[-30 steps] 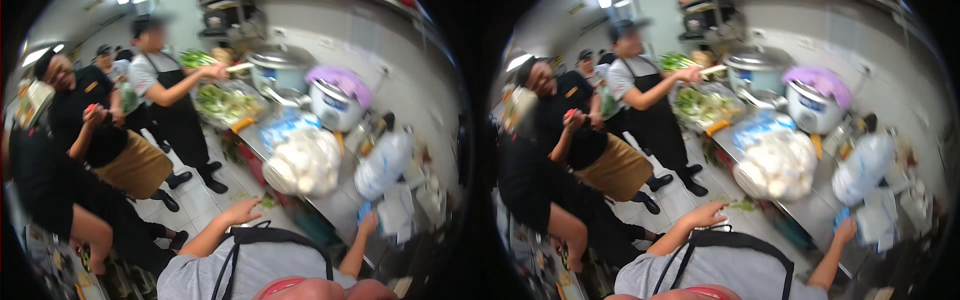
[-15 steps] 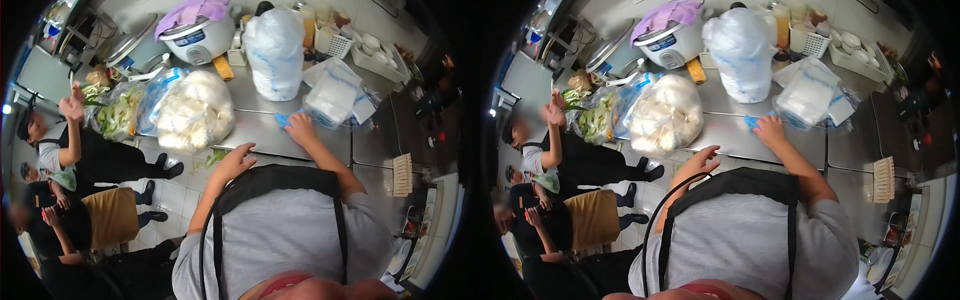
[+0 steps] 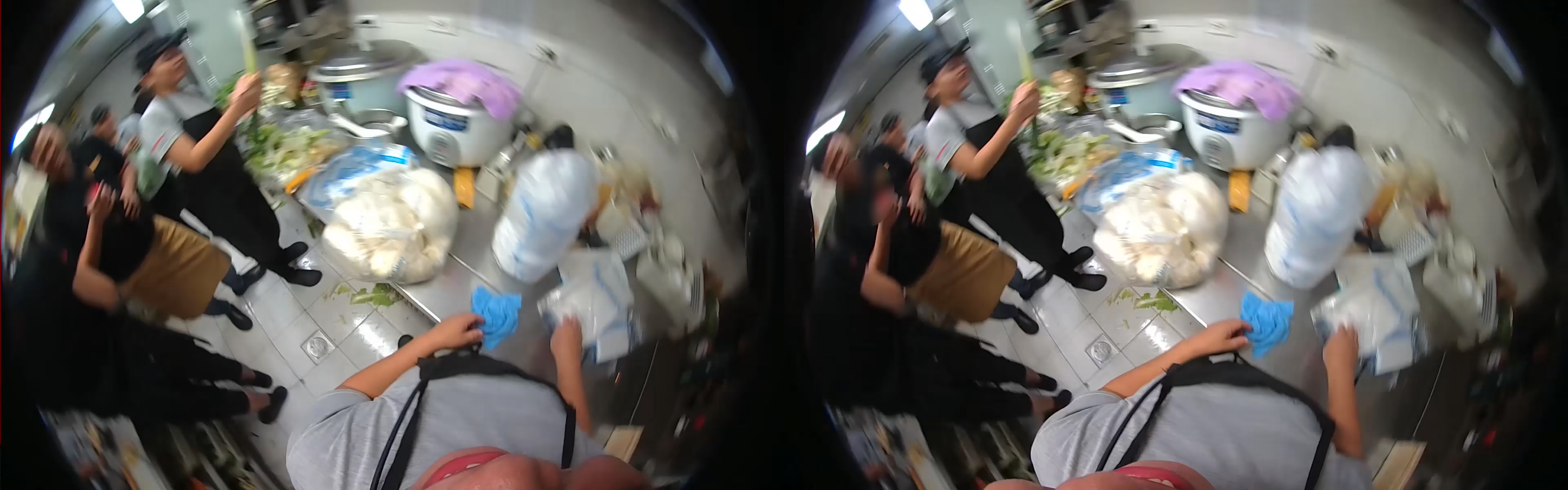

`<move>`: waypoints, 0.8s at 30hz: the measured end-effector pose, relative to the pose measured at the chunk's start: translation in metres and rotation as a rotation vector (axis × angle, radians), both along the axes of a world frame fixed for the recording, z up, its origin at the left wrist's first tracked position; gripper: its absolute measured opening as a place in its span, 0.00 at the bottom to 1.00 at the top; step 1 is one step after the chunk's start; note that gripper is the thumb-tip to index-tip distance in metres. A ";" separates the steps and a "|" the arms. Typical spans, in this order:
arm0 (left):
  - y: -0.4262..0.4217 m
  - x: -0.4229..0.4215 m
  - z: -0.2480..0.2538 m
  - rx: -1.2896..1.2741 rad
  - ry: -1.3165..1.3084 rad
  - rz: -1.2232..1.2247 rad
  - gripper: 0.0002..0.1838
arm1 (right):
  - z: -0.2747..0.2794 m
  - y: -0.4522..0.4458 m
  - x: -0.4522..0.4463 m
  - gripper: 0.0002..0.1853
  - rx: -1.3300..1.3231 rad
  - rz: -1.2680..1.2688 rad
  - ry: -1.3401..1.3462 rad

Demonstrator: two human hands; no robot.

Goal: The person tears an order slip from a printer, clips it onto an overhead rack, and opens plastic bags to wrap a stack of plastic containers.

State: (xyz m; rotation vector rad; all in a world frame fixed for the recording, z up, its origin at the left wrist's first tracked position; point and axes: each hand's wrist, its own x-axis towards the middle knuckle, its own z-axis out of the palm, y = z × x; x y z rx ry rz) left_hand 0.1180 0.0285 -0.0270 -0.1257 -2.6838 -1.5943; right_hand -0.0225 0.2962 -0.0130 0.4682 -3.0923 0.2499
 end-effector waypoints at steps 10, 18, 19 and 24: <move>0.014 -0.008 0.006 0.016 0.036 0.158 0.14 | 0.001 0.014 -0.025 0.08 0.148 0.111 0.203; 0.057 -0.044 0.054 -0.064 0.538 0.020 0.19 | 0.051 -0.020 0.002 0.09 -0.263 0.306 0.212; 0.068 -0.048 0.065 -0.046 0.537 -0.031 0.19 | 0.053 -0.021 0.007 0.09 -0.306 0.368 0.233; 0.097 -0.093 0.029 -0.136 0.288 -0.245 0.12 | 0.080 -0.036 0.044 0.11 -0.384 0.600 0.201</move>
